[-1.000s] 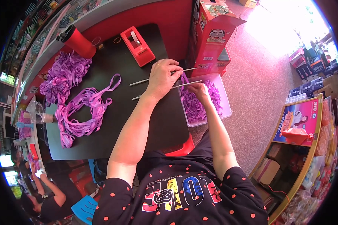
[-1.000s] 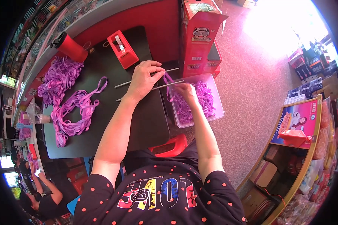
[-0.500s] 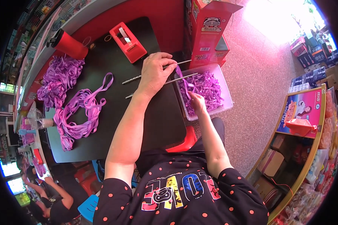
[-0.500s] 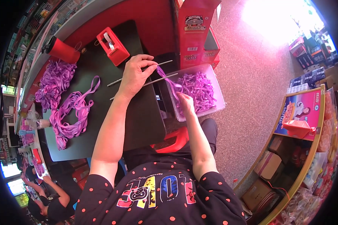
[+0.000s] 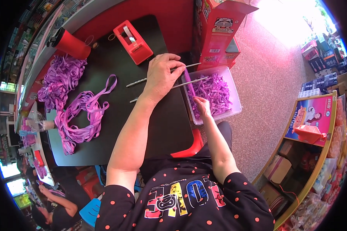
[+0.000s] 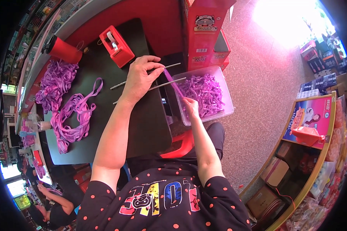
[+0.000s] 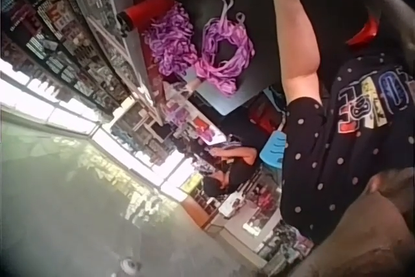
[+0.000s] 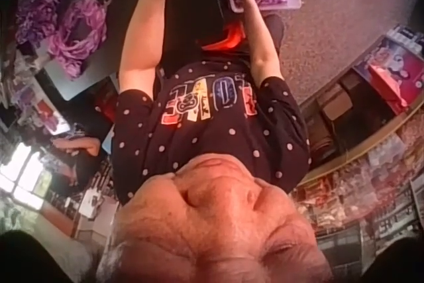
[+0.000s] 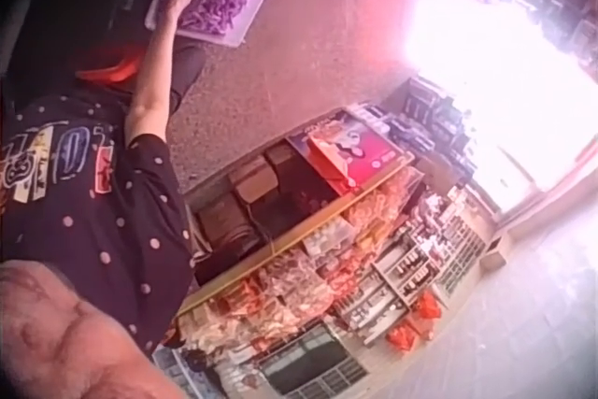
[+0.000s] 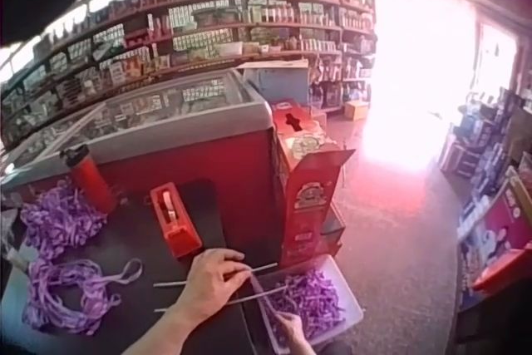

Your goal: Making decorative ribbon bows by wrapping purple ribbons around a pair of metal rods.

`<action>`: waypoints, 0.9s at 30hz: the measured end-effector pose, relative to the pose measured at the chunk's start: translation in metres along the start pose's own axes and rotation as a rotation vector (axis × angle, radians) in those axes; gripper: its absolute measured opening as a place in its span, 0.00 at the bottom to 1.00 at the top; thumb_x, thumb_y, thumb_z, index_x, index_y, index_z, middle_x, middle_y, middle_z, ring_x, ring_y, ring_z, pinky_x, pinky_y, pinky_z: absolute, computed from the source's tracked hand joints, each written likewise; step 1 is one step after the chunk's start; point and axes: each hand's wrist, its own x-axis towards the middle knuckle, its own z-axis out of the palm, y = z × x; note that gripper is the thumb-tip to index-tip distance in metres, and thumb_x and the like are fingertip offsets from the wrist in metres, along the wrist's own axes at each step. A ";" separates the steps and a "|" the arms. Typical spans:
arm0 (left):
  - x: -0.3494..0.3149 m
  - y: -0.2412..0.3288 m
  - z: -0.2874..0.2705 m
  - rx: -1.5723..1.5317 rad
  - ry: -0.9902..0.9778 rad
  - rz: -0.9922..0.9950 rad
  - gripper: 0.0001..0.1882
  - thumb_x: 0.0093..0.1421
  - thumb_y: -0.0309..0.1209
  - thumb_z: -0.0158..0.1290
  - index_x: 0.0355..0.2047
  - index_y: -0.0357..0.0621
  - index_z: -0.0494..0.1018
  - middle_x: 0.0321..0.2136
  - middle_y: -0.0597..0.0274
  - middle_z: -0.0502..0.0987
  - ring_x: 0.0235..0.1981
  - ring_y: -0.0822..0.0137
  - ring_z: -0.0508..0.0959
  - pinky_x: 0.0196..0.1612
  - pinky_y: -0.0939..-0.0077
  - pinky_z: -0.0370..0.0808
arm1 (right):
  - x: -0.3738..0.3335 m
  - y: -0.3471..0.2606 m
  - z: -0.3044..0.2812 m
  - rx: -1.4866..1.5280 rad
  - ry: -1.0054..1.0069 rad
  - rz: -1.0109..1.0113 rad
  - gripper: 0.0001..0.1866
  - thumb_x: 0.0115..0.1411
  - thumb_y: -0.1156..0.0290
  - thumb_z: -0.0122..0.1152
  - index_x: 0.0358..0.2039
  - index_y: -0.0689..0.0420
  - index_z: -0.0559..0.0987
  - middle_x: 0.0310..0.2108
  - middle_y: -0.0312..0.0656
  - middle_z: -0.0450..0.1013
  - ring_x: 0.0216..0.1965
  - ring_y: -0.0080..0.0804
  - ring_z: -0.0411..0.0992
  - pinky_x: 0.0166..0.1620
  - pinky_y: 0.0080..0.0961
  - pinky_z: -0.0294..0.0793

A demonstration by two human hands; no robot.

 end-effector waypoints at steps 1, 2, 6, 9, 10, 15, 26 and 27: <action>-0.001 -0.001 -0.002 -0.003 0.002 -0.008 0.07 0.53 0.30 0.58 0.31 0.42 0.80 0.40 0.61 0.76 0.44 0.61 0.72 0.48 0.68 0.68 | -0.004 0.001 0.002 -0.052 -0.021 -0.013 0.17 0.55 0.69 0.62 0.44 0.63 0.78 0.33 0.36 0.77 0.33 0.20 0.71 0.36 0.17 0.70; -0.001 -0.002 -0.004 -0.004 0.004 -0.014 0.07 0.53 0.30 0.58 0.31 0.42 0.80 0.40 0.61 0.76 0.44 0.61 0.72 0.48 0.68 0.68 | -0.006 0.002 0.006 -0.023 -0.027 -0.067 0.13 0.54 0.70 0.63 0.39 0.61 0.79 0.30 0.33 0.74 0.30 0.17 0.69 0.33 0.18 0.70; 0.003 0.001 0.005 -0.002 -0.005 -0.003 0.06 0.53 0.32 0.58 0.29 0.44 0.80 0.39 0.64 0.76 0.45 0.63 0.71 0.50 0.68 0.64 | -0.013 0.015 0.006 0.010 0.031 -0.275 0.07 0.51 0.78 0.63 0.25 0.59 0.71 0.26 0.32 0.68 0.29 0.21 0.68 0.34 0.20 0.69; -0.002 -0.006 -0.004 -0.004 -0.002 -0.051 0.07 0.52 0.33 0.58 0.28 0.46 0.80 0.39 0.66 0.76 0.46 0.64 0.71 0.53 0.67 0.61 | -0.039 -0.006 0.021 -0.446 0.066 -0.538 0.08 0.49 0.79 0.63 0.26 0.59 0.71 0.29 0.37 0.68 0.31 0.29 0.70 0.36 0.24 0.70; 0.000 -0.004 -0.002 0.006 -0.002 -0.035 0.06 0.52 0.33 0.58 0.28 0.46 0.80 0.39 0.66 0.76 0.46 0.64 0.71 0.53 0.67 0.61 | -0.041 -0.004 0.016 -0.493 0.049 -0.659 0.07 0.48 0.78 0.63 0.28 0.58 0.74 0.31 0.41 0.67 0.34 0.37 0.70 0.37 0.28 0.71; 0.001 -0.003 0.002 -0.022 -0.011 -0.028 0.07 0.53 0.34 0.58 0.28 0.46 0.80 0.39 0.66 0.76 0.46 0.64 0.71 0.53 0.67 0.61 | -0.058 0.002 0.002 -0.561 -0.012 -0.762 0.08 0.49 0.74 0.64 0.33 0.54 0.81 0.32 0.42 0.69 0.35 0.39 0.70 0.38 0.30 0.71; 0.000 -0.008 0.002 0.063 0.031 0.051 0.07 0.55 0.31 0.56 0.29 0.42 0.79 0.43 0.60 0.75 0.46 0.60 0.72 0.49 0.67 0.68 | -0.181 -0.046 -0.035 -0.857 -0.081 -1.053 0.06 0.47 0.72 0.67 0.27 0.55 0.81 0.41 0.38 0.73 0.40 0.35 0.70 0.46 0.31 0.66; 0.000 -0.010 0.002 0.086 0.027 0.060 0.08 0.55 0.32 0.55 0.30 0.43 0.79 0.44 0.61 0.75 0.47 0.60 0.71 0.50 0.67 0.67 | -0.196 -0.055 -0.036 -0.860 -0.087 -1.060 0.06 0.47 0.72 0.67 0.27 0.55 0.81 0.41 0.38 0.73 0.40 0.35 0.70 0.46 0.31 0.66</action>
